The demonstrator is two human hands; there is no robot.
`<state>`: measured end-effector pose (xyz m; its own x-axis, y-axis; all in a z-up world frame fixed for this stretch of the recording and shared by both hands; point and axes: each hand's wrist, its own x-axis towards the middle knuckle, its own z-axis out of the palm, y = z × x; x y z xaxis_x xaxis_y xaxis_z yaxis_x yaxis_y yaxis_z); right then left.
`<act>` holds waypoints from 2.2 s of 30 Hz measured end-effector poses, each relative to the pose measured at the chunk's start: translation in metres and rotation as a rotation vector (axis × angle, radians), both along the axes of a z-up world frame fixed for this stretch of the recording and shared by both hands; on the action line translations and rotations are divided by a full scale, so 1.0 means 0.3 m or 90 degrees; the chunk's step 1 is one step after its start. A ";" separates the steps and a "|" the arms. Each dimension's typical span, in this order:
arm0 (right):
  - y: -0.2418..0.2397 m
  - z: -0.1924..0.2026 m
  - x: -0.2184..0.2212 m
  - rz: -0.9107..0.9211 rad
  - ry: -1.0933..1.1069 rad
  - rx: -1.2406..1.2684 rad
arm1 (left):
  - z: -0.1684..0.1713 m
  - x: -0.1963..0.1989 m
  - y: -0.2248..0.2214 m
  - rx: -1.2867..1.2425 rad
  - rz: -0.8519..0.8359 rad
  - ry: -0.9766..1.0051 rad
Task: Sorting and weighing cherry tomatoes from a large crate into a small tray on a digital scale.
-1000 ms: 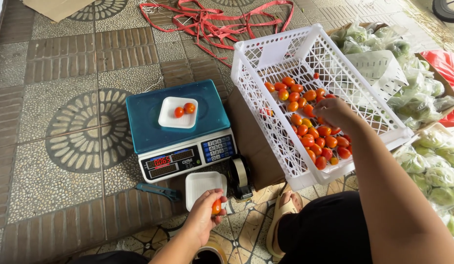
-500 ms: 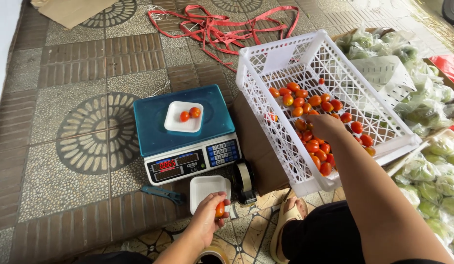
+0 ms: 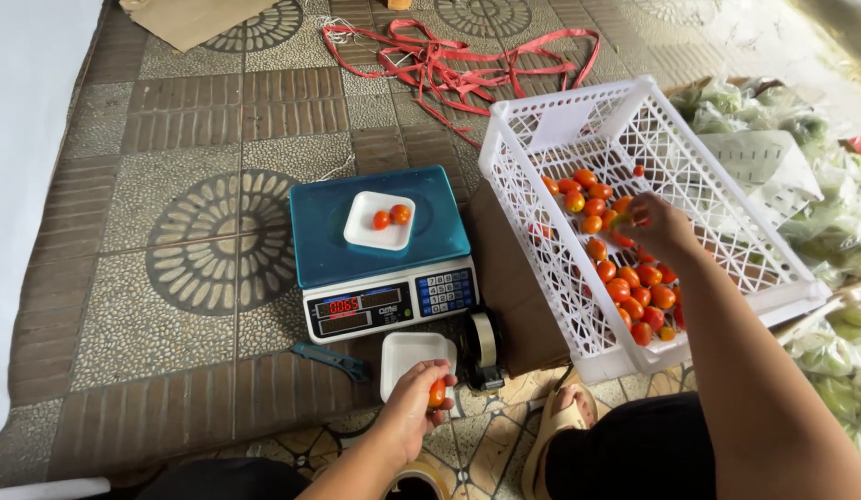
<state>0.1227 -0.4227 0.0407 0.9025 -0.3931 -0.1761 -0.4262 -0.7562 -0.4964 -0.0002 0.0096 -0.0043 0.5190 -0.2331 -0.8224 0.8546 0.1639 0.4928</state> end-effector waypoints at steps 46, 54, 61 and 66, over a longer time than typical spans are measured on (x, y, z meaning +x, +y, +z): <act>0.542 0.339 -0.291 0.019 -0.137 0.796 | 0.075 0.044 0.082 -0.236 0.124 -0.131; 0.457 0.329 -0.262 -0.085 -0.201 0.727 | 0.139 0.043 0.101 -0.314 0.143 -0.109; 0.232 0.256 -0.190 -0.096 -0.299 0.468 | 0.070 0.037 0.096 -0.353 0.161 -0.131; 0.103 0.178 -0.169 -0.108 -0.191 0.266 | 0.057 0.037 0.099 -0.357 0.157 -0.127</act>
<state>0.0721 -0.3918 0.0942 0.8671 -0.4894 -0.0926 -0.3182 -0.4014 -0.8589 0.0110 0.0392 0.0128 0.7428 -0.4541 -0.4919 0.6595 0.6226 0.4211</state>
